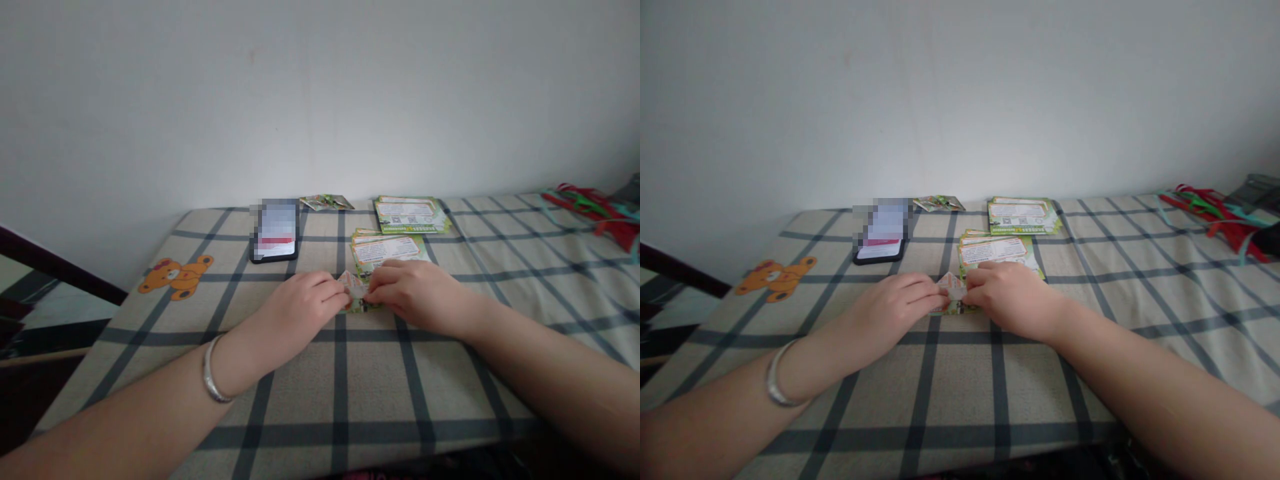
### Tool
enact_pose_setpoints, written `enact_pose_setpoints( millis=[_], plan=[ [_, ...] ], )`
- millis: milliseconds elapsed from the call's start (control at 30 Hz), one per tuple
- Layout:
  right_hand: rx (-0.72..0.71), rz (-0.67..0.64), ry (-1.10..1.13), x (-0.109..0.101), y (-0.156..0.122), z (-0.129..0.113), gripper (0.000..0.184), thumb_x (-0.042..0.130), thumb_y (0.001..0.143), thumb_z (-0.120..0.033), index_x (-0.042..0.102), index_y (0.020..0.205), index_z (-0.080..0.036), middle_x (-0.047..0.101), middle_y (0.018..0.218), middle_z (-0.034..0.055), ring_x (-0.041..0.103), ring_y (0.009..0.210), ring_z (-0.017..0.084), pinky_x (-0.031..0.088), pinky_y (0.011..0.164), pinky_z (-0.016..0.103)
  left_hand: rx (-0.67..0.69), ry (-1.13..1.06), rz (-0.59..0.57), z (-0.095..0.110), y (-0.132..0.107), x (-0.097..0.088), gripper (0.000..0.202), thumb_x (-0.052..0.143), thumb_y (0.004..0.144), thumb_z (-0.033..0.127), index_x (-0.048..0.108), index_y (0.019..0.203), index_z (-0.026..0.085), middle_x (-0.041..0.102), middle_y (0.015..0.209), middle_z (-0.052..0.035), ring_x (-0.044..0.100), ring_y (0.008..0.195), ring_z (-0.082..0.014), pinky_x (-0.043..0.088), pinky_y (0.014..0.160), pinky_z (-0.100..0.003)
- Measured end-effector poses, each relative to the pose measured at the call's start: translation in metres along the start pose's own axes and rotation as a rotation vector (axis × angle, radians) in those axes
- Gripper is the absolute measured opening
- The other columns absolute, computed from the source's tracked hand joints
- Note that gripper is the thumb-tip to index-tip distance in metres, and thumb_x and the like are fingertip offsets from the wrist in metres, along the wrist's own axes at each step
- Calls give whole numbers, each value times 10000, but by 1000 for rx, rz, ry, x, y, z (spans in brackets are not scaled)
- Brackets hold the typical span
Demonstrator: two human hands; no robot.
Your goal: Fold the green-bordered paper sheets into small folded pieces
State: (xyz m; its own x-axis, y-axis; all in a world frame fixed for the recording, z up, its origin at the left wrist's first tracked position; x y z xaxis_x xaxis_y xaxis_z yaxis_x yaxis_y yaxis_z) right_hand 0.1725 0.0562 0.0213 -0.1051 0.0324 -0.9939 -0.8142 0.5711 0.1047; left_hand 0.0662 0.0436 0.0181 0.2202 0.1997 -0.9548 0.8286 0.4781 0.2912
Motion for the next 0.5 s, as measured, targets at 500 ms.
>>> enact_pose_setpoints(
  millis=[500],
  plan=[
    [29, -24, 4, -8, -13, 13, 286, 524, 818, -70, 726, 920, -244, 682, 895, 16, 616, 796, 156, 431, 682, 286, -2, 8, -1, -7, -6, 4, 152, 581, 893, 171, 647, 1028, 192, 643, 981, -41, 572, 916, -216, 502, 789, -380]
  ],
)
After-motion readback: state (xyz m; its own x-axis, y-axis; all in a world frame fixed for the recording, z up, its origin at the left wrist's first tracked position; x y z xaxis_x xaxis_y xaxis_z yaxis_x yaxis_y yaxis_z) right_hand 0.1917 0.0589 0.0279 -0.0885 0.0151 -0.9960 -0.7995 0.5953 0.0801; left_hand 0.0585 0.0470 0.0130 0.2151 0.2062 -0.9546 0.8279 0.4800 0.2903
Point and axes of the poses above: each hand's wrist, its own y-axis towards the middle knuckle, its own x-axis out of the palm, z = x × y, the point moved 8 cm from there along y, towards the middle knuckle
